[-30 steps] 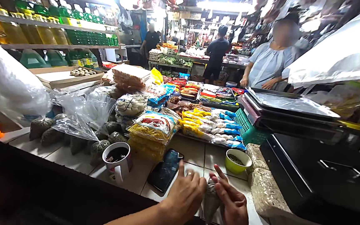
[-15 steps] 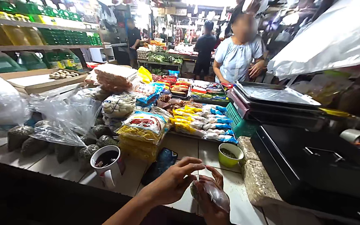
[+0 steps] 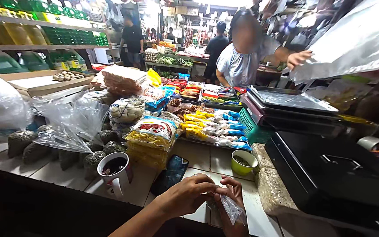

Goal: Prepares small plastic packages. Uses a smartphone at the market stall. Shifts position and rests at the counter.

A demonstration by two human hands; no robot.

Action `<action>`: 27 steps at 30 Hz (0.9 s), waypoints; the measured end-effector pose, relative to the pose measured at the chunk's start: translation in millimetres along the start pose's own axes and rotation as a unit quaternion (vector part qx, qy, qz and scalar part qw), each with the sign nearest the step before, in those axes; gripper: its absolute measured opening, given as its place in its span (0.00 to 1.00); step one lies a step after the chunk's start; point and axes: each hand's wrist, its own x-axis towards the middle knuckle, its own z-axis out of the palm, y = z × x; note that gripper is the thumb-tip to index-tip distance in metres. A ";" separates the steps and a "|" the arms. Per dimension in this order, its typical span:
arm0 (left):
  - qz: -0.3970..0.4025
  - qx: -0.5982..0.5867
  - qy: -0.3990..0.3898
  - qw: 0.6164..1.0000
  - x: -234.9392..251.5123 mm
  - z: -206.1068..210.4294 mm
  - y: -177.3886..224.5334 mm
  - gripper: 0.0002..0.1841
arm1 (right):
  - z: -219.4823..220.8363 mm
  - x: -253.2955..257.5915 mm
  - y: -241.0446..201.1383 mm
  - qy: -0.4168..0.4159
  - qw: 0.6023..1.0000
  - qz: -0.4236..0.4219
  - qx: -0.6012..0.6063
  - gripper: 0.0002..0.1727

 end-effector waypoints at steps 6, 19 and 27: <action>-0.027 0.198 0.067 0.977 2.7 15.5 11.2 0.07 | -1.8 0.5 -6.4 0.058 0.996 -0.030 -0.067 0.05; -0.070 -0.032 0.233 0.969 5.0 54.3 2.8 0.04 | -12.8 38.2 -24.4 0.139 0.970 0.200 -0.006 0.35; -0.116 -0.052 0.275 0.953 7.5 55.6 -10.8 0.04 | -9.8 19.6 -1.4 0.053 0.992 0.027 -0.108 0.10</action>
